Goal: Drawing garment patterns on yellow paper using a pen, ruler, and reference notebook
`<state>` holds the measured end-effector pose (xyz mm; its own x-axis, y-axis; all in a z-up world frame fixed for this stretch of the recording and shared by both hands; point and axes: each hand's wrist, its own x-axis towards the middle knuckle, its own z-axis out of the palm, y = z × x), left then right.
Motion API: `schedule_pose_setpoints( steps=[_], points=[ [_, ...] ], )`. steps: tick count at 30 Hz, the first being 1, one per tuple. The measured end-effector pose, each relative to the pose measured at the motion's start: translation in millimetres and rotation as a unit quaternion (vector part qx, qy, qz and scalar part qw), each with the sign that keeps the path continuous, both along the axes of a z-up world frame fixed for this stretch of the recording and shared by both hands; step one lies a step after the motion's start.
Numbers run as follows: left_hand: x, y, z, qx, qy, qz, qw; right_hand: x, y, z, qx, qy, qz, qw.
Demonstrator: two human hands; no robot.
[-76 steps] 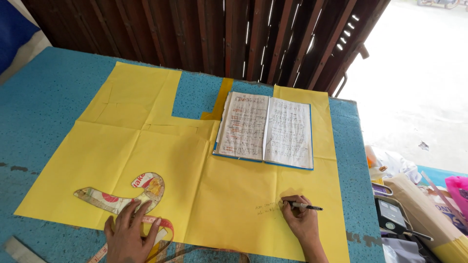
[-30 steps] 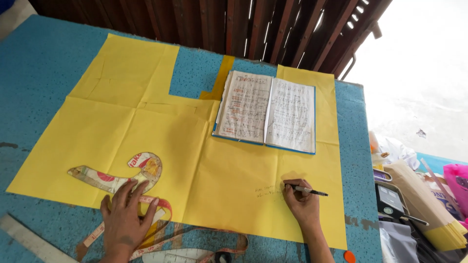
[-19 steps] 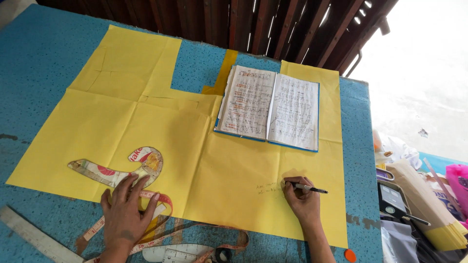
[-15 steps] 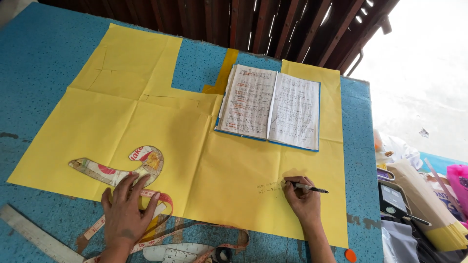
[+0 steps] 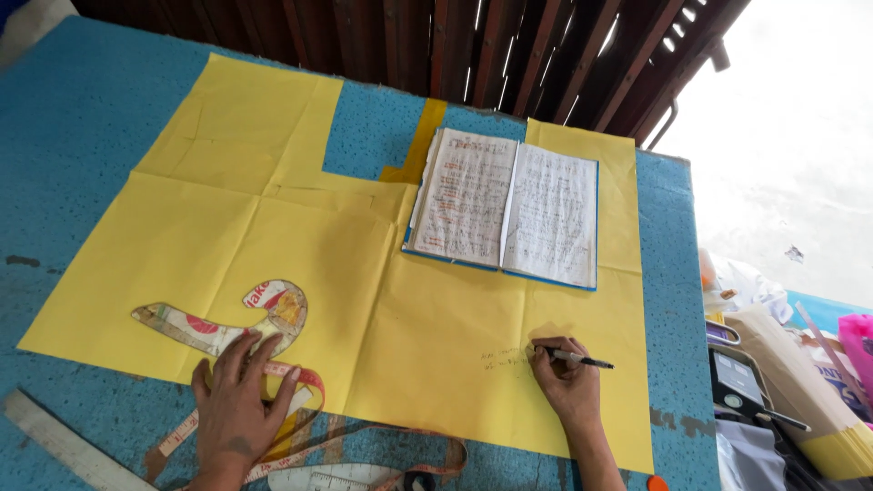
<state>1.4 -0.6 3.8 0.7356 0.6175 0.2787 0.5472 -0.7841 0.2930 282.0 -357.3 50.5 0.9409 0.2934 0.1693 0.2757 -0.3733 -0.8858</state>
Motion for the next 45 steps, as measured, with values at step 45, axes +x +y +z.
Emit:
schedule_pose_setpoints(
  steps=[45],
  points=[
    [-1,0,-1,0.011,-0.026,-0.012,1.000,1,-1,-5,-0.012,-0.008,0.002,1.000]
  ],
)
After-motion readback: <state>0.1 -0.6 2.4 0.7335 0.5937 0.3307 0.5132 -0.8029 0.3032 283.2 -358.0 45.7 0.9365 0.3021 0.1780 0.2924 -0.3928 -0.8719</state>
